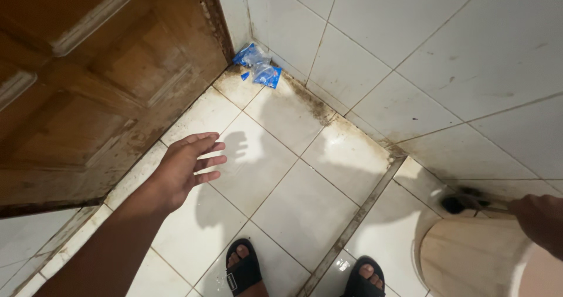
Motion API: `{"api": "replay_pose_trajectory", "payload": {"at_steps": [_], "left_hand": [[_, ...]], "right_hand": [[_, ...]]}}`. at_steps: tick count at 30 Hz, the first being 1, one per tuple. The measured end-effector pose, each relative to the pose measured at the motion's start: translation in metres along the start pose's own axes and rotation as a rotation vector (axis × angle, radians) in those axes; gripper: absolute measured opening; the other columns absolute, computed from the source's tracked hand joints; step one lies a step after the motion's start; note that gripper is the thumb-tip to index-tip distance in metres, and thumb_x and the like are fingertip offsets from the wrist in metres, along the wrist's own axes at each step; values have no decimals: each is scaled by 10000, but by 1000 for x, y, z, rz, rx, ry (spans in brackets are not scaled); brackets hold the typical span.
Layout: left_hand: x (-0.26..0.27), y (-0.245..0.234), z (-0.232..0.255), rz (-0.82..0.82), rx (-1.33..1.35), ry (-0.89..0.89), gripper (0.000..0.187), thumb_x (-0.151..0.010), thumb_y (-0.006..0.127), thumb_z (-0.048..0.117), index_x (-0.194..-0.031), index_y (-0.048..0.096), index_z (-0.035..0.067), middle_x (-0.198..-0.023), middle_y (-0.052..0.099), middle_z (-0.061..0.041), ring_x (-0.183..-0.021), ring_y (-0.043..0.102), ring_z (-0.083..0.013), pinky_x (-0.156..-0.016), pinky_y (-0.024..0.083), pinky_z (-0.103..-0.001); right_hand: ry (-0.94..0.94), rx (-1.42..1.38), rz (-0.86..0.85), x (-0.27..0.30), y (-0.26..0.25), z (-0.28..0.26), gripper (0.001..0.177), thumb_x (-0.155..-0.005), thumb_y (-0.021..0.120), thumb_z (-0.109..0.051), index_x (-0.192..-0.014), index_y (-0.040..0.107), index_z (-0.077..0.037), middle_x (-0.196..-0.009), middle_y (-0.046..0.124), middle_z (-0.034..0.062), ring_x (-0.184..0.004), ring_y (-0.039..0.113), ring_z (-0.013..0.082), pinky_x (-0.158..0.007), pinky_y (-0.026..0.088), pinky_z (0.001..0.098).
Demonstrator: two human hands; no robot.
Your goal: The person pours water from a blue jug onto the tiled floor and then scrubs the floor and lower wall tiles with a long-handled brush. The person repeatedly refills the jug from a wall tap and continues scrubbing different areas of the bathroom floor.
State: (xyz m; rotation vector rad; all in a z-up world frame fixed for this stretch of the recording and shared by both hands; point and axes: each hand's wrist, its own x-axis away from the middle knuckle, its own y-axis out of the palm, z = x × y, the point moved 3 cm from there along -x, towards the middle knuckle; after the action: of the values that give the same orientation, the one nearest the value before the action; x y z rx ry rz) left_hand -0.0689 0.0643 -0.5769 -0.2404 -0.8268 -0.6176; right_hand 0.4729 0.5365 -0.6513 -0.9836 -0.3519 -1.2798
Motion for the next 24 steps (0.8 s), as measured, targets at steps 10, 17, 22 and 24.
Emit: {"api": "replay_pose_trajectory", "payload": {"at_steps": [10,17,22,24], "left_hand": [[2,-14,-13,30,-5,-24,440,-971,554,330,-1353,576,112,-1268,684,-55,-1156,662,-214,-922,538,-402],[3,-8,-16,-4,-6,9,428,-970,558,336,-1329,585,104,-1260,682,-54,-1143,658,-212,-909,536,-391],[-6,14,-1,-49,1,36,413,-966,568,340,-1311,590,115,-1243,672,-45,-1144,651,-216,-897,529,-388],[-9,25,8,-68,1,48,410,-966,562,344,-1310,587,121,-1246,672,-39,-1155,650,-214,-899,530,-389]], "right_hand": [[-45,-8,-24,-14,11,3,148,-1045,534,-253,-1136,626,-181,-804,751,-12,-670,754,67,-601,633,243],[-94,48,39,-16,-46,10,134,-1038,545,-254,-1076,639,-167,-772,755,-14,-648,741,62,-583,623,240],[-46,94,137,-8,-106,6,168,-1067,511,-266,-1085,634,-152,-809,749,22,-620,762,86,-560,606,267],[-120,163,260,2,-129,5,166,-1039,506,-260,-1083,625,-153,-840,741,19,-640,753,84,-546,621,269]]}}
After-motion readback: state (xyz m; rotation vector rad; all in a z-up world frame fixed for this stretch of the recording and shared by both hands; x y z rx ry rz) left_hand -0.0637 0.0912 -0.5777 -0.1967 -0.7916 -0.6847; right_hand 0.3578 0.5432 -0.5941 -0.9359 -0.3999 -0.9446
